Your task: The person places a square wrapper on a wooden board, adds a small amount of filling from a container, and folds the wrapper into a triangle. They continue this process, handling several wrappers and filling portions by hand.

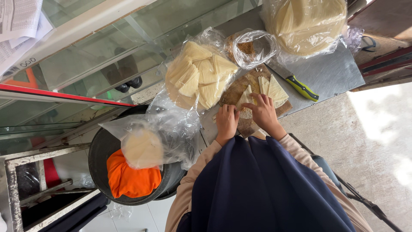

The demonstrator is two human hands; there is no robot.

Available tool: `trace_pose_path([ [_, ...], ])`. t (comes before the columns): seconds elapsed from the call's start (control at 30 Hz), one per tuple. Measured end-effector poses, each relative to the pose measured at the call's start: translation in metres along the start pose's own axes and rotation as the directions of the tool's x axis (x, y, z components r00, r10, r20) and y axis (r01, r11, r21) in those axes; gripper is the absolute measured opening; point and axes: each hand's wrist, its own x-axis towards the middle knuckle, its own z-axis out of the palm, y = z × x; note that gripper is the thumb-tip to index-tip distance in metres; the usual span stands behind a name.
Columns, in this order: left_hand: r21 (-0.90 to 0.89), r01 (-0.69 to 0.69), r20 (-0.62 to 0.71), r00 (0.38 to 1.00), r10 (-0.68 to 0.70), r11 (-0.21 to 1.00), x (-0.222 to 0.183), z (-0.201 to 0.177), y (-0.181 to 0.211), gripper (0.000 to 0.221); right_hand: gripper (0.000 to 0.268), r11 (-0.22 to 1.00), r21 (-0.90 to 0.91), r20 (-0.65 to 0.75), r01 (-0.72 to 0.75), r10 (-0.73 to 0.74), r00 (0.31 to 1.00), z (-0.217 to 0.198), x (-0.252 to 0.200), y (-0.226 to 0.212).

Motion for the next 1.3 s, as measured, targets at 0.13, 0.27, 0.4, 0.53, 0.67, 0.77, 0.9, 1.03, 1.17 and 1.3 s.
trace_pose_path([
  [0.13, -0.035, -0.027, -0.041, 0.999, 0.026, 0.999, -0.002, 0.005, 0.001, 0.016, 0.034, 0.986, 0.131, -0.046, -0.108, 0.115, 0.992, 0.003, -0.011, 0.006],
  [0.27, -0.074, -0.031, -0.018, 0.999, 0.029, 0.997, -0.003, 0.005, 0.002, 0.018, 0.031, 0.975, 0.192, -0.005, -0.109, 0.112, 0.994, -0.002, -0.026, 0.006],
  [0.4, -0.079, -0.023, 0.007, 1.0, 0.023, 0.997, -0.001, 0.005, 0.003, 0.016, 0.034, 0.976, 0.145, 0.001, -0.165, 0.166, 0.986, -0.003, -0.038, 0.0],
  [0.53, -0.186, 0.011, 0.002, 1.0, -0.011, 0.982, -0.002, 0.008, 0.0, 0.018, 0.034, 0.969, 0.139, -0.018, -0.204, 0.208, 0.978, -0.003, -0.045, -0.001],
  [0.67, -0.248, 0.143, 0.108, 0.987, -0.119, 0.958, -0.008, 0.013, -0.009, 0.022, 0.028, 0.97, 0.139, 0.008, -0.2, 0.201, 0.98, -0.004, -0.053, 0.0],
  [0.77, -0.234, 0.219, 0.151, 0.971, -0.187, 0.947, -0.013, 0.015, -0.012, 0.025, 0.026, 0.97, 0.094, -0.027, -0.224, 0.227, 0.973, -0.005, -0.055, -0.005],
  [0.9, -0.161, 0.262, 0.181, 0.956, -0.232, 0.952, -0.02, 0.018, -0.013, 0.024, 0.025, 0.96, 0.047, -0.052, -0.275, 0.277, 0.96, -0.005, -0.057, -0.017],
  [1.03, -0.137, 0.221, 0.141, 0.969, -0.201, 0.966, -0.028, 0.016, -0.012, 0.021, 0.019, 0.947, 0.134, -0.076, -0.29, 0.302, 0.95, -0.002, -0.05, -0.013],
  [1.17, -0.12, 0.157, 0.072, 0.986, -0.15, 0.98, -0.032, 0.009, -0.008, 0.023, 0.014, 0.949, 0.192, -0.227, -0.25, 0.291, 0.929, 0.004, 0.005, 0.032],
  [1.3, -0.135, 0.171, 0.077, 0.984, -0.161, 0.976, -0.034, 0.006, -0.004, 0.023, 0.013, 0.981, 0.115, -0.274, -0.159, 0.185, 0.944, 0.008, 0.096, 0.079],
])
